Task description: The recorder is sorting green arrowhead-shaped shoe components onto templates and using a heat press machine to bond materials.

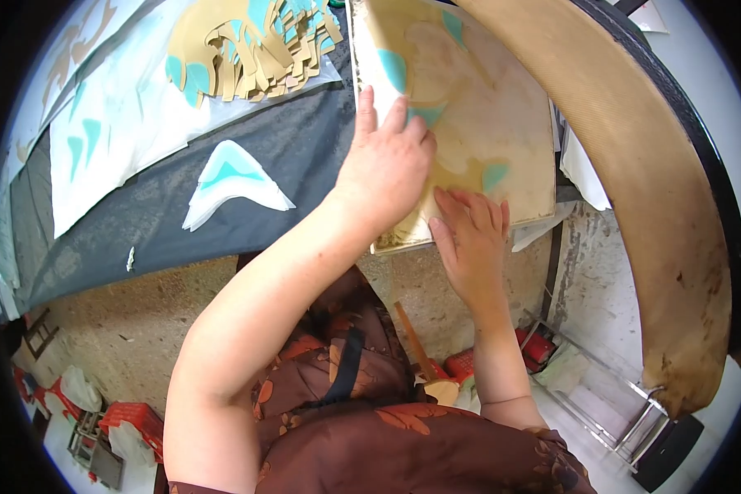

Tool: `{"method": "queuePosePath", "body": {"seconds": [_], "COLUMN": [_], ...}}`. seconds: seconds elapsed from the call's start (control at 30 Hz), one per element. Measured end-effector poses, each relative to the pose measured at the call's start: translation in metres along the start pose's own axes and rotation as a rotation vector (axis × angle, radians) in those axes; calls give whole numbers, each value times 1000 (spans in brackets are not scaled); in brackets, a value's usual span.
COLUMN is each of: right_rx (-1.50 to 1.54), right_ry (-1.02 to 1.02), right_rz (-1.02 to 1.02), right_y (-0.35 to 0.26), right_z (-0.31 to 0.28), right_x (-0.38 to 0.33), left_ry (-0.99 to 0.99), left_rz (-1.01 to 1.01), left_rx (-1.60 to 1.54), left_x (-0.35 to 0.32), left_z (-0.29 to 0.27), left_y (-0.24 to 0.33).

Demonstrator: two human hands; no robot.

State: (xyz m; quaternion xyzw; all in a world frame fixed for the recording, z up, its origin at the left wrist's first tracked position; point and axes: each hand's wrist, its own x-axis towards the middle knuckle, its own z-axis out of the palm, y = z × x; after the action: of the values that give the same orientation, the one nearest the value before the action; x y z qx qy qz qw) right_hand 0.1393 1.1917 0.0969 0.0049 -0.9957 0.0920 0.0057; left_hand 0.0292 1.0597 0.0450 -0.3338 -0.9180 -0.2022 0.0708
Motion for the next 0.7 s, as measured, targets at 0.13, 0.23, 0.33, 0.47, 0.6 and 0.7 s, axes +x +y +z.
{"method": "queuePosePath", "body": {"seconds": [0.13,0.23,0.33,0.47,0.6,0.7], "right_rx": [44,40,156,337,291,137], "right_ry": [-29,-34,4,91,90,92], "right_rz": [-32,-38,-35,88,86,-37], "right_y": [-5,-4,8,28,33,27], "right_z": [-1,-1,-4,-12,-8,2], "right_x": [4,3,4,-3,-10,-10], "left_ry": [-4,16,-7,197,162,80], "left_rz": [-37,-43,-21,-93,-115,-48], "left_rx": [-24,-68,-35,-90,-91,-121], "left_x": [-5,-5,-4,-14,-27,-31], "left_z": [-8,-12,-17,-34,-37,-27], "left_y": [-7,-9,-14,-31,-25,-7]}}
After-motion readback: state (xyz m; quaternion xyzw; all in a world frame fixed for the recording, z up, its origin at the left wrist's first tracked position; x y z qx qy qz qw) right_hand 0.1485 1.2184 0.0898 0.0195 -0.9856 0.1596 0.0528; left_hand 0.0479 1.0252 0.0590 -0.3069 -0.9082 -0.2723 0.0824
